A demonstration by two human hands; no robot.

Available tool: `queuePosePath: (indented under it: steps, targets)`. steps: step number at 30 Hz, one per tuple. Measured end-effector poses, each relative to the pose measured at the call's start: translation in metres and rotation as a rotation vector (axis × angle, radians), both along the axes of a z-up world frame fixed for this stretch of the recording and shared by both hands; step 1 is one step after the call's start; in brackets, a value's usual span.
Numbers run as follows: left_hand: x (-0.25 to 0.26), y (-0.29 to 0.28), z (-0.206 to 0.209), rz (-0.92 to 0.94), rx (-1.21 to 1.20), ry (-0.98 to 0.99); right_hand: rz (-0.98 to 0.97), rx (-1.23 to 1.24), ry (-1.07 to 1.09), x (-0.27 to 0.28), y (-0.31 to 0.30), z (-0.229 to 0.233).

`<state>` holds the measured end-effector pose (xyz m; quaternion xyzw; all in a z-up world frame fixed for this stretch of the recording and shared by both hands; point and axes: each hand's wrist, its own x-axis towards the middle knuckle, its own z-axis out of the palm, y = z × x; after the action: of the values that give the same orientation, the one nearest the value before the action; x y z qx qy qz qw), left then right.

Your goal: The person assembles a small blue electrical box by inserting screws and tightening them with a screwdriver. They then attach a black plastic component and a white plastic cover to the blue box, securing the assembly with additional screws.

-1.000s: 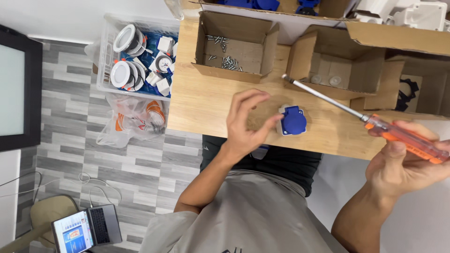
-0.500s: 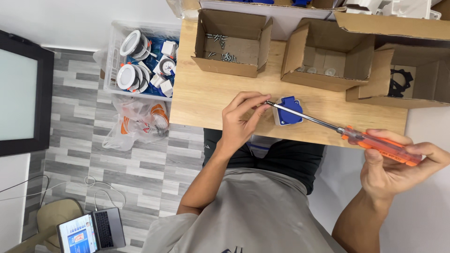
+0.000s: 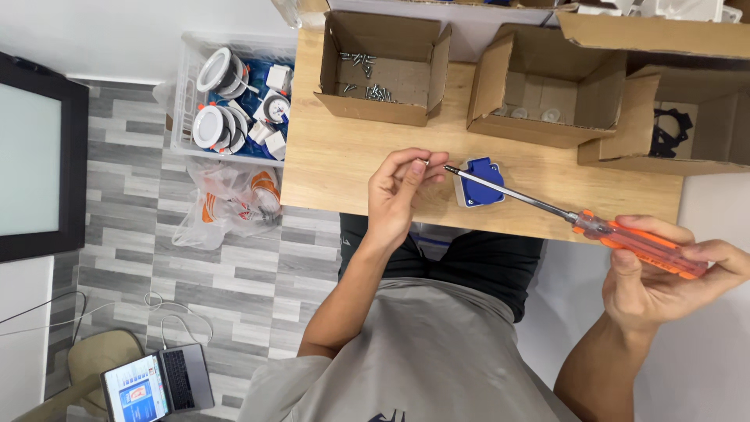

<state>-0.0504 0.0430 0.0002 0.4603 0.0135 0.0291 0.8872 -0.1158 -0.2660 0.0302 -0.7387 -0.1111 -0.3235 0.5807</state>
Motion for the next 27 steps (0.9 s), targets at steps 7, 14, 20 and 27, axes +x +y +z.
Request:
queuePosePath:
  steps: [7,14,20,27]
  targets:
    - [0.002,-0.005,-0.020,-0.097,-0.320,0.179,-0.002,-0.039,-0.005,-0.002,0.002,-0.004]
    - [0.002,-0.008,-0.028,-0.101,-0.391,0.190,0.014,-0.098,0.027,0.000,0.013,0.008]
    - [0.001,-0.011,-0.033,-0.107,-0.400,0.205,0.042,-0.086,0.056,-0.009,-0.004,-0.013]
    - [0.001,-0.017,-0.038,-0.123,-0.431,0.214,0.132,-0.065,0.048,-0.008,-0.005,-0.011]
